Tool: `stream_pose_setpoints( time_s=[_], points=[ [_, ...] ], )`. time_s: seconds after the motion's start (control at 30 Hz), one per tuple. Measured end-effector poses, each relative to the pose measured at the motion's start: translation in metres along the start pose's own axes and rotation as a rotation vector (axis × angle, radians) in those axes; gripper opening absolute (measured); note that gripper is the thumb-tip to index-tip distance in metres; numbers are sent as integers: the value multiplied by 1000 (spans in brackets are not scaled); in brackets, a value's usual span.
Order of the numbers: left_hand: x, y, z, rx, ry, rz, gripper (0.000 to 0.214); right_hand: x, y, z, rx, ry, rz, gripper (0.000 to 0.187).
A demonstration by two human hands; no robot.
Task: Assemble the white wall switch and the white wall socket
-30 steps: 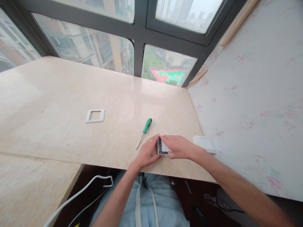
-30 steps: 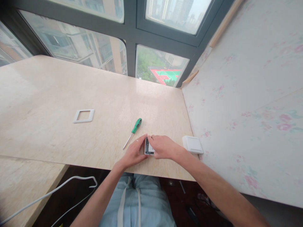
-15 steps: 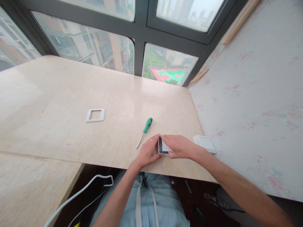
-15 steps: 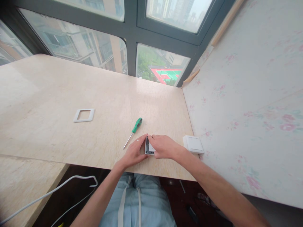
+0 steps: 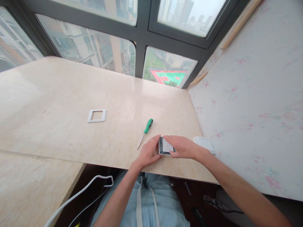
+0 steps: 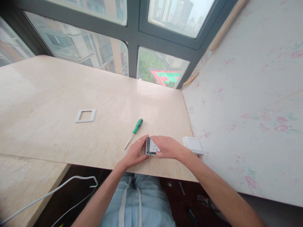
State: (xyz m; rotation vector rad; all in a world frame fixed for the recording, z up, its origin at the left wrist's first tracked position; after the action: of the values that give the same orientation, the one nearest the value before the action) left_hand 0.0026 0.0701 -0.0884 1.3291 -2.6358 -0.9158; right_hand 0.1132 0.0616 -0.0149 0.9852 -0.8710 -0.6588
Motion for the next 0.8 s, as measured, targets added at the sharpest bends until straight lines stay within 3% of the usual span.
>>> stream_pose_setpoints(
  time_s=[0.2,0.43,0.67,0.8],
  points=[
    [1,0,-1,13,-13,-22,87,8,0,-8,-4,-31,-94,60],
    [0,0,-5,9,-8,-4,88,0,7,-4,89,-38,-59,53],
    [-2,7,-13,43,-4,-18,86,-38,30,18,143,-32,-165,32],
    [-2,8,-15,27,8,-5,75,-80,56,38,-21,-27,-306,30]
  ],
)
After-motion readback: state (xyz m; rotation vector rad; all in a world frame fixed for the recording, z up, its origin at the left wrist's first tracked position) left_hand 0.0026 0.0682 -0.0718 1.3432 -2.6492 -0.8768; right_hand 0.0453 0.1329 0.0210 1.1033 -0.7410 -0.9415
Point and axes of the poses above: each hand's wrist, its own x-axis away from the middle knuckle, its own y-axis out of the back of the hand, z = x × y, the point moved 8 cm from there along -x, towards the middle knuckle, and after that the axes turned 1 degree about -y, right-handed, at the moved point
